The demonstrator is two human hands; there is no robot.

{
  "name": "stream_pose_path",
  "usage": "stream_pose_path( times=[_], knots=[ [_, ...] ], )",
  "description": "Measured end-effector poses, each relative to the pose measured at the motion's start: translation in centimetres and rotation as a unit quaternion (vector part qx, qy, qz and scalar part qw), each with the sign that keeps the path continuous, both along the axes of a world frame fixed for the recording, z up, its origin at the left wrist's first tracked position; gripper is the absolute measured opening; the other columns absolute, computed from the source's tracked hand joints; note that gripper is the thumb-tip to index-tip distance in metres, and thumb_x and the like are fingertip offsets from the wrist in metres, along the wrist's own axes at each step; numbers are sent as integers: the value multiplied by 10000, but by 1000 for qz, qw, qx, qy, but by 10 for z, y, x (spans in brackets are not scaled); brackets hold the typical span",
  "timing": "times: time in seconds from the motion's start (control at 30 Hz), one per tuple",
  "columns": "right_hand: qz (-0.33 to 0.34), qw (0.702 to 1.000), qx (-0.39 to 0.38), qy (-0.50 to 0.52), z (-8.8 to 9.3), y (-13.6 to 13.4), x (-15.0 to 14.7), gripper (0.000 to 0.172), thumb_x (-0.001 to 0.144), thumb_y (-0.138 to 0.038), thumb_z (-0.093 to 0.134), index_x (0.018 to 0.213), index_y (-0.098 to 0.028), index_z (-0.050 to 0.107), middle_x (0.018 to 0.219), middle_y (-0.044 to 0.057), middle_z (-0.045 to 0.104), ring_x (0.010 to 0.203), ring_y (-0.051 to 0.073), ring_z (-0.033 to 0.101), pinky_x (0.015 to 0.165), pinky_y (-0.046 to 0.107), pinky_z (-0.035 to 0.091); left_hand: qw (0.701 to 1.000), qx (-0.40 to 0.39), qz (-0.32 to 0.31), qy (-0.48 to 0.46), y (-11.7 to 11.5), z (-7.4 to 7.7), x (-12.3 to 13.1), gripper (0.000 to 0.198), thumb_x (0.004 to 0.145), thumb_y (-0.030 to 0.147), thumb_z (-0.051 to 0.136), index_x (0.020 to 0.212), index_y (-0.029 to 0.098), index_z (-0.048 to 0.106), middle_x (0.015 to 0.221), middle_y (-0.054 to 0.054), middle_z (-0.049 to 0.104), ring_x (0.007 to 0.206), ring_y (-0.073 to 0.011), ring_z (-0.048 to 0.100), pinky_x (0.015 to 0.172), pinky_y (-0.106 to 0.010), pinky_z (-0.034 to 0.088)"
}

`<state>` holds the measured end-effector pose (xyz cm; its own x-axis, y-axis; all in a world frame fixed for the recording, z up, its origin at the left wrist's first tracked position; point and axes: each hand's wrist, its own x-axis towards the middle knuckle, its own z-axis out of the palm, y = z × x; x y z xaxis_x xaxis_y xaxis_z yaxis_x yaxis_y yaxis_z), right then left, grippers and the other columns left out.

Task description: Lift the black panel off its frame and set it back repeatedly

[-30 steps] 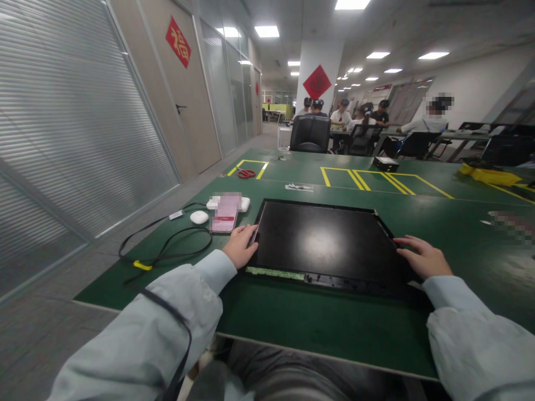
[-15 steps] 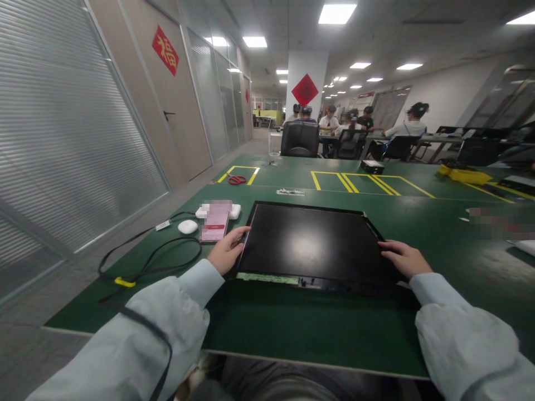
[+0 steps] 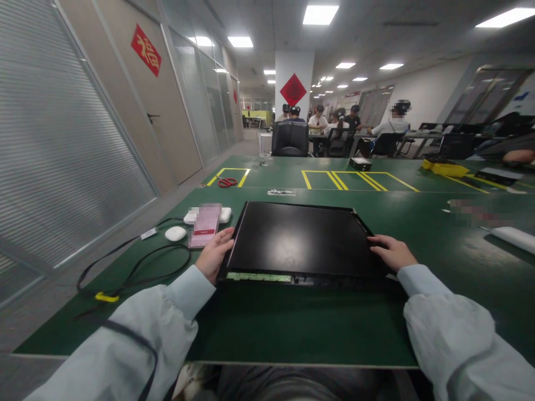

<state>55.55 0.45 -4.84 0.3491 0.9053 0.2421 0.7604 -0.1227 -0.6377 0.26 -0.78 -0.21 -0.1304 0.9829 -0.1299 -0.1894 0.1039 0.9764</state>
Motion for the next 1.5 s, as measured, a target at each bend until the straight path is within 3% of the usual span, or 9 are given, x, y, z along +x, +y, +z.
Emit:
stream_pose_path(
  times=[0.1, 0.23, 0.43, 0.67, 0.87, 1.0, 1.13, 1.37, 1.5],
  knots=[
    [2, 1000, 3, -7, -1, 0, 0, 252, 736, -372, 752, 942, -330, 890, 1219, 63, 867, 1328, 386, 749, 1307, 666, 479, 999, -8, 13, -28, 1, 0, 1, 400, 856, 190, 783, 1241, 262, 706, 1516, -116, 806, 1414, -328, 777, 1205, -481, 639],
    [11, 1000, 3, -6, -1, 0, 2, 261, 740, -390, 749, 950, -332, 892, 1226, 68, 867, 1324, 392, 748, 1308, 671, 480, 997, -51, 4, -56, -2, 2, 1, 491, 885, 151, 809, 1350, 253, 689, 1274, -95, 891, 1076, -291, 892, 911, -401, 744],
    [21, 999, -24, -15, -2, 4, 9, 284, 737, -413, 755, 968, -324, 896, 1294, 88, 858, 1392, 432, 721, 1338, 662, 451, 993, -71, -10, -97, -11, 10, 5, 706, 776, 49, 971, 1421, 189, 720, 1005, -68, 903, 699, -222, 844, 636, -302, 699],
    [29, 999, -17, -13, -7, 6, 14, 293, 736, -452, 751, 972, -333, 879, 1279, 98, 855, 1389, 456, 726, 1328, 696, 449, 995, -17, -20, -95, -15, 10, 14, 455, 721, 189, 1062, 1134, 156, 875, 1070, -104, 924, 1063, -294, 882, 843, -289, 696],
    [21, 1000, -21, -5, -5, 5, 12, 337, 704, -472, 746, 975, -317, 874, 1301, 114, 851, 1421, 475, 707, 1338, 707, 424, 995, 32, -50, -75, -14, 7, 13, 491, 672, 370, 1052, 1108, 181, 928, 1185, -125, 925, 1393, -427, 765, 1177, -469, 614],
    [18, 1000, -22, -7, -5, 5, 11, 347, 703, -484, 736, 979, -323, 873, 1307, 109, 851, 1435, 471, 698, 1348, 694, 415, 989, 65, -96, -96, -11, 6, 11, 505, 726, 376, 961, 1191, 184, 927, 1369, -131, 884, 1562, -440, 642, 1337, -513, 475],
    [22, 1000, -14, -17, -8, 6, 13, 340, 714, -481, 728, 981, -327, 870, 1284, 107, 854, 1403, 459, 718, 1334, 679, 439, 983, 90, -131, -94, -13, 7, 9, 567, 802, 453, 931, 1299, 180, 907, 1461, -138, 846, 1603, -447, 598, 1383, -541, 402],
    [30, 999, -16, -27, -15, 10, 20, 423, 711, -526, 701, 1031, -312, 874, 1322, 123, 850, 1415, 466, 711, 1337, 660, 435, 980, 87, -166, -62, -21, 8, 7, 866, 668, 391, 1015, 1493, 204, 828, 1491, -158, 828, 1584, -537, 586, 1365, -653, 386],
    [28, 999, -20, -24, -14, 9, 18, 493, 698, -547, 687, 1068, -282, 876, 1366, 151, 837, 1440, 476, 694, 1348, 642, 421, 985, 108, -135, -31, -19, 2, 3, 767, 665, 408, 1022, 1400, 240, 884, 1622, -139, 750, 1752, -515, 338, 1437, -638, 238]
  ],
)
